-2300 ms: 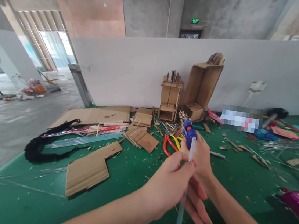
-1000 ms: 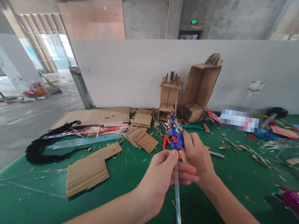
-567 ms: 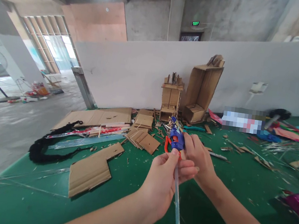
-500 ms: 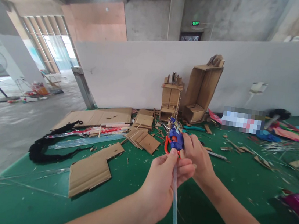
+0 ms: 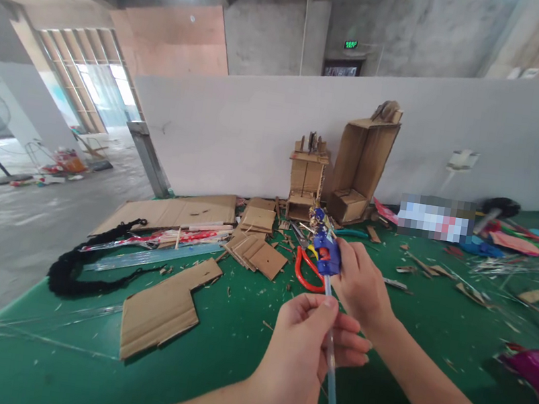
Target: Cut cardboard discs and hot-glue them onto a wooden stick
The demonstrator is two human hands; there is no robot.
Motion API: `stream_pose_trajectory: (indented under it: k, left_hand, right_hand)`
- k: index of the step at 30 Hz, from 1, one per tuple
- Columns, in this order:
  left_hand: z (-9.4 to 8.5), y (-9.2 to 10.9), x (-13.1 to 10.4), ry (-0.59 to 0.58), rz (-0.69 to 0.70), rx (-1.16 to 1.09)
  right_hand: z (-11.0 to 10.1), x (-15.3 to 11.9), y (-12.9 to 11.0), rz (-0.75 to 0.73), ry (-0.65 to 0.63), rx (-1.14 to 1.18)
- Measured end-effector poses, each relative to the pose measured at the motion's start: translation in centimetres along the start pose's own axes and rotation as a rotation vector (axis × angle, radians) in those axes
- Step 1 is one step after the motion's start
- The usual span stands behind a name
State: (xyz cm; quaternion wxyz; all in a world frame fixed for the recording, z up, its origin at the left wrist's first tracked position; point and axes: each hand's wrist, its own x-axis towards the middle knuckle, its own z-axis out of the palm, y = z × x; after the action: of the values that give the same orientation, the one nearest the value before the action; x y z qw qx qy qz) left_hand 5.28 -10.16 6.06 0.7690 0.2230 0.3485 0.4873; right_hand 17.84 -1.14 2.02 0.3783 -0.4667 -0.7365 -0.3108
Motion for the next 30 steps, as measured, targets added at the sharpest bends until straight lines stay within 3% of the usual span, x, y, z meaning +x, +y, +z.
stream_pose_trajectory:
  k: [5,12,18,30]
  left_hand:
    - [0.1,0.6,-0.3,0.067,-0.057,0.042]
    - [-0.2,1.0,0.0,0.017,0.016,0.137]
    - [-0.2,0.8,0.1,0.001,-0.042,0.078]
    - [-0.1,1.3,0.5,0.027,-0.016,0.027]
  right_hand:
    - [-0.1,0.1,0.0,-0.022,-0.028,0.014]
    - [-0.1,0.1,0.0,0.012,-0.016,0.038]
    - [0.2,-0.2,-0.2,0.013,-0.028,0.075]
    - [0.5,-0.4,-0.4,-0.035,-0.024,0.057]
